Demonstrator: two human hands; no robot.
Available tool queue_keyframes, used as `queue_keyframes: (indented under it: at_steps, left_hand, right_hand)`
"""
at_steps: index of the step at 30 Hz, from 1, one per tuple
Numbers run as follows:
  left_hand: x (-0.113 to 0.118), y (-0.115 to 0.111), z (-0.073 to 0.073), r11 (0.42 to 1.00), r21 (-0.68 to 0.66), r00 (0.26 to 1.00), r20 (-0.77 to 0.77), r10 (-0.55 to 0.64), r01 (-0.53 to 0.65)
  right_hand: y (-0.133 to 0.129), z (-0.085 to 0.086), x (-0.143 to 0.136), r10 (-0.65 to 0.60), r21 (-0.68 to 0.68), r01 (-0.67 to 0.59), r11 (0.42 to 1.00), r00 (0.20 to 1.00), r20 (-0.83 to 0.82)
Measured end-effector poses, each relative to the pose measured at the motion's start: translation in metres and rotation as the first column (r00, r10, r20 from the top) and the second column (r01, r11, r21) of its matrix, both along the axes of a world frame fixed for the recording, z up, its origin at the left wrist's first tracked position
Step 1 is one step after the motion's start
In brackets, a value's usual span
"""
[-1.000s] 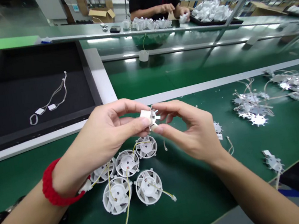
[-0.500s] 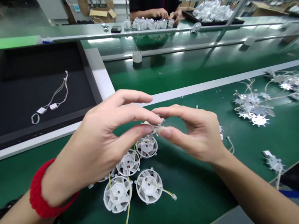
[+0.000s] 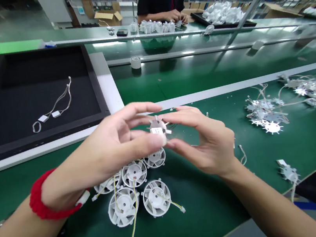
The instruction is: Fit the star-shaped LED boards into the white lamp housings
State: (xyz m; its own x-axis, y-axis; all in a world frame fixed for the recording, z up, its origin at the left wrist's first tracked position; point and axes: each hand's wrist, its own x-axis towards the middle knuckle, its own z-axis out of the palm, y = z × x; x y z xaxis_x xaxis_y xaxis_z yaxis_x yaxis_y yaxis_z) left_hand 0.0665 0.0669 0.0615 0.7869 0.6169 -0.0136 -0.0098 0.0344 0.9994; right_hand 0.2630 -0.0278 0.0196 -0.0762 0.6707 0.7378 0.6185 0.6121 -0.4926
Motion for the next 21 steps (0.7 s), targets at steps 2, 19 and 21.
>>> queue_keyframes:
  at_steps: [2,19,21]
  left_hand:
    - [0.002,0.002,-0.002,0.994,-0.087,0.998,-0.001,-0.060,0.059]
    - [0.000,0.005,0.003,0.962,-0.271,0.999,-0.026,-0.029,0.021]
    - [0.000,0.004,0.004,0.958,-0.285,0.999,-0.039,-0.031,0.019]
  right_hand:
    - [0.001,0.000,0.000,0.005,0.003,-0.005,1.000,1.000,0.014]
    - [0.002,0.017,0.007,0.017,-0.567,-0.402,0.719,0.826,-0.563]
    - [0.002,0.017,0.006,0.019,-0.575,-0.440,0.690,0.805,-0.593]
